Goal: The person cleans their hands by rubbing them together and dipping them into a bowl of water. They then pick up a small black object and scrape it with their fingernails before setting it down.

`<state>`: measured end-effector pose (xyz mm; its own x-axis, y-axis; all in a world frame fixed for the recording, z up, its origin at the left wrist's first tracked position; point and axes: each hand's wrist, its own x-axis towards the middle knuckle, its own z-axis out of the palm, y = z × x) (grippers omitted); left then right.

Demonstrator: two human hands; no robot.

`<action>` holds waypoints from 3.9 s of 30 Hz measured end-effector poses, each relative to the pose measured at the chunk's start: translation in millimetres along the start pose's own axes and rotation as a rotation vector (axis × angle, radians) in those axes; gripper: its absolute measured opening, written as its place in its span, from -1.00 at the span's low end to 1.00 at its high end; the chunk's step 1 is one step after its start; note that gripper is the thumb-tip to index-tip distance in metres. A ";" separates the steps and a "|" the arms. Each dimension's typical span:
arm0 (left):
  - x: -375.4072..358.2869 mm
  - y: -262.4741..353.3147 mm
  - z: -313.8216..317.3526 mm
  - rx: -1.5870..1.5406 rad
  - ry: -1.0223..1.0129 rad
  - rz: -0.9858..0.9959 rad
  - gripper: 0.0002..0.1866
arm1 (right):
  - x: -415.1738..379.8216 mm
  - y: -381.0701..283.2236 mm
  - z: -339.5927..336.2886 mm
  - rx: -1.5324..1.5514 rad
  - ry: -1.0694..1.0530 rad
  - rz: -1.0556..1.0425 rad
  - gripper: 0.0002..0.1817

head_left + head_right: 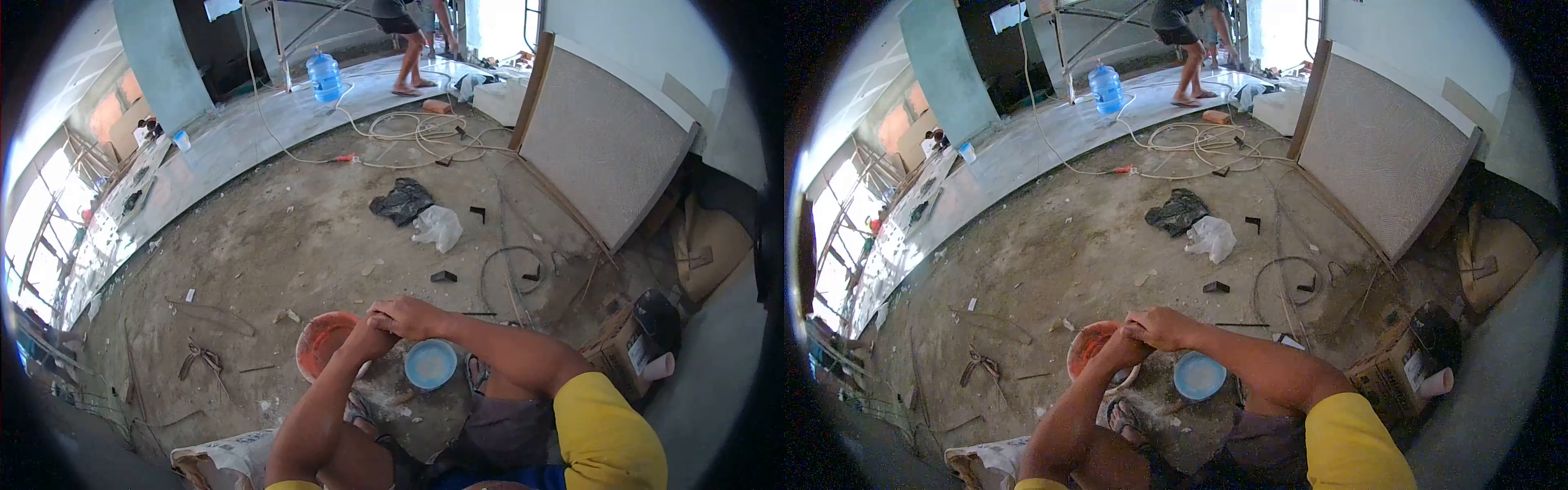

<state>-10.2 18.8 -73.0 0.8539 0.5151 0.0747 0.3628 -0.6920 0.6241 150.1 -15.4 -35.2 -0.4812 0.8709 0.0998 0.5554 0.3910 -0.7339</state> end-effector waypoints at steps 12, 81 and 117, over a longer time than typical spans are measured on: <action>0.7 13.7 -8.6 -0.051 -0.011 -0.066 -0.82 | -0.2 -0.7 0.1 -0.001 0.012 -0.006 -0.48; -1.1 -1.0 6.9 -0.003 0.087 -0.068 -0.86 | -1.0 -2.9 -2.5 0.050 -0.042 0.065 -0.43; 1.3 4.3 0.3 -0.051 -0.012 -0.094 -0.81 | -0.1 -1.9 -1.5 0.039 -0.024 0.015 -0.54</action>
<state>-7.4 16.4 -70.5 0.8217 0.5700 0.0049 0.4220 -0.6141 0.6669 150.1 -15.8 -32.8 -0.4892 0.8691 0.0729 0.5363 0.3656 -0.7607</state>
